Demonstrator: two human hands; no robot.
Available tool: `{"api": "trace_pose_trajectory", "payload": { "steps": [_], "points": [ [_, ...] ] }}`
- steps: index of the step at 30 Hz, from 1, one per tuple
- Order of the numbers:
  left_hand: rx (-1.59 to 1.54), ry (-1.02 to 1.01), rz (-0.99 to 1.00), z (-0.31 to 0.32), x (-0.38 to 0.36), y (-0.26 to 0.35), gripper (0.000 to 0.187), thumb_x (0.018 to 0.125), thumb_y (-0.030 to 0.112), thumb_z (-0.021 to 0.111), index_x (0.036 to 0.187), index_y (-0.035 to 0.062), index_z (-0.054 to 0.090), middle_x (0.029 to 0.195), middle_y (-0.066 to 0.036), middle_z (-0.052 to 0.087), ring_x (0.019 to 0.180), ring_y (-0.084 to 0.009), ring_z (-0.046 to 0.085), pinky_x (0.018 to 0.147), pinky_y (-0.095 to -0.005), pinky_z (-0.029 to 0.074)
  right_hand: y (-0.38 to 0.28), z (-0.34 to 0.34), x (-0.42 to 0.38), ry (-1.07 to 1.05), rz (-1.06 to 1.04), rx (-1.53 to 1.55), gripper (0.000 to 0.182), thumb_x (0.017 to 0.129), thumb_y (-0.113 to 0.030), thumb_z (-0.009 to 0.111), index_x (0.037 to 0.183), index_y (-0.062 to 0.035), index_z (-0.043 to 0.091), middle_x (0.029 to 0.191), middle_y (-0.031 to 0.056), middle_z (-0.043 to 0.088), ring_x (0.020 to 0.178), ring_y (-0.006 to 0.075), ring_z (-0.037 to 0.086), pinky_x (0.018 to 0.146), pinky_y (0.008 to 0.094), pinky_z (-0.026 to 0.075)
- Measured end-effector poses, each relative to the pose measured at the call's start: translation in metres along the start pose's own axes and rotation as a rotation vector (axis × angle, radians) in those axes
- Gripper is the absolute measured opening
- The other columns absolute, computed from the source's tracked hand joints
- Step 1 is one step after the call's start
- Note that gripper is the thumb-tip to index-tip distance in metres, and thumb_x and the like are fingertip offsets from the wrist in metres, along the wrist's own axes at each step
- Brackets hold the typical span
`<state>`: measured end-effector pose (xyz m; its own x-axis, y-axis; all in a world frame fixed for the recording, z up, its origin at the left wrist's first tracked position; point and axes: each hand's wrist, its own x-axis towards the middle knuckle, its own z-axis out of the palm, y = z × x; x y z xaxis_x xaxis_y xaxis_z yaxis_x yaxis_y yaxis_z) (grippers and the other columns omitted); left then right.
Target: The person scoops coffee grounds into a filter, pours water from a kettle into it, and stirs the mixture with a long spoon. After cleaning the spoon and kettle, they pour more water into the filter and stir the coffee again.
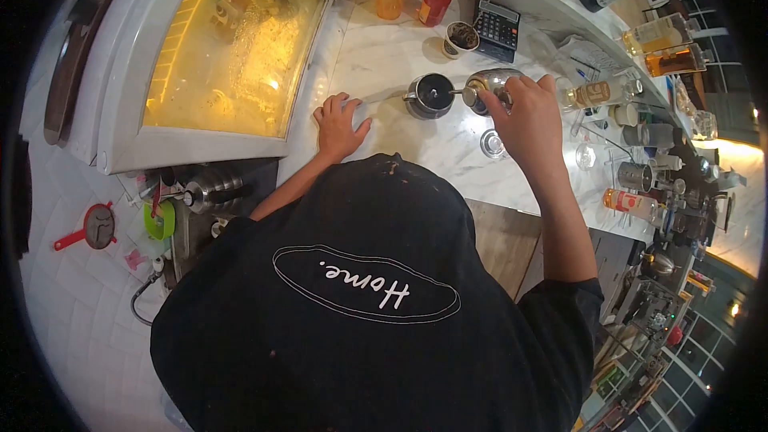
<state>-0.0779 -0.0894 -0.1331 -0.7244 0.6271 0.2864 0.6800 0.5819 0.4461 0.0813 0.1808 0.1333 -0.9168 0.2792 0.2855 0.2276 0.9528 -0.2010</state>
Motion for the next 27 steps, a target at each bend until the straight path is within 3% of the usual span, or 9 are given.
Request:
{"api": "trace_pose_trajectory", "payload": {
  "steps": [9, 15, 27],
  "points": [
    [0.004, 0.004, 0.009, 0.002, -0.001, -0.002, 0.051, 0.080, 0.036, 0.081, 0.123, 0.0109, 0.068, 0.131, -0.013, 0.054, 0.129, -0.0314, 0.044, 0.103, -0.0504, 0.030, -0.020, -0.008, -0.001, -0.063, 0.029, -0.006, 0.033, 0.088, -0.026, 0.080, 0.076, 0.0003, 0.064, 0.077, 0.0133, 0.066, 0.081, 0.0340, 0.053, 0.074, 0.0453, 0.045],
    [0.008, 0.000, 0.007, 0.003, -0.001, -0.002, 0.052, 0.081, 0.037, 0.080, 0.124, 0.0106, 0.068, 0.131, -0.013, 0.054, 0.129, -0.0315, 0.044, 0.104, -0.0504, 0.029, -0.022, -0.008, 0.010, -0.036, -0.013, -0.029, 0.032, 0.089, -0.025, 0.080, 0.079, 0.0013, 0.066, 0.077, 0.0118, 0.065, 0.081, 0.0317, 0.052, 0.072, 0.0442, 0.043],
    [0.003, 0.010, 0.011, 0.002, -0.001, -0.002, 0.050, 0.081, 0.036, 0.080, 0.122, 0.0106, 0.068, 0.130, -0.013, 0.054, 0.128, -0.0313, 0.045, 0.102, -0.0499, 0.030, -0.013, -0.017, 0.021, -0.060, -0.027, -0.097, 0.036, 0.089, -0.029, 0.078, 0.076, 0.0015, 0.065, 0.076, 0.0137, 0.066, 0.082, 0.0343, 0.055, 0.073, 0.0465, 0.046]
  ]
}}
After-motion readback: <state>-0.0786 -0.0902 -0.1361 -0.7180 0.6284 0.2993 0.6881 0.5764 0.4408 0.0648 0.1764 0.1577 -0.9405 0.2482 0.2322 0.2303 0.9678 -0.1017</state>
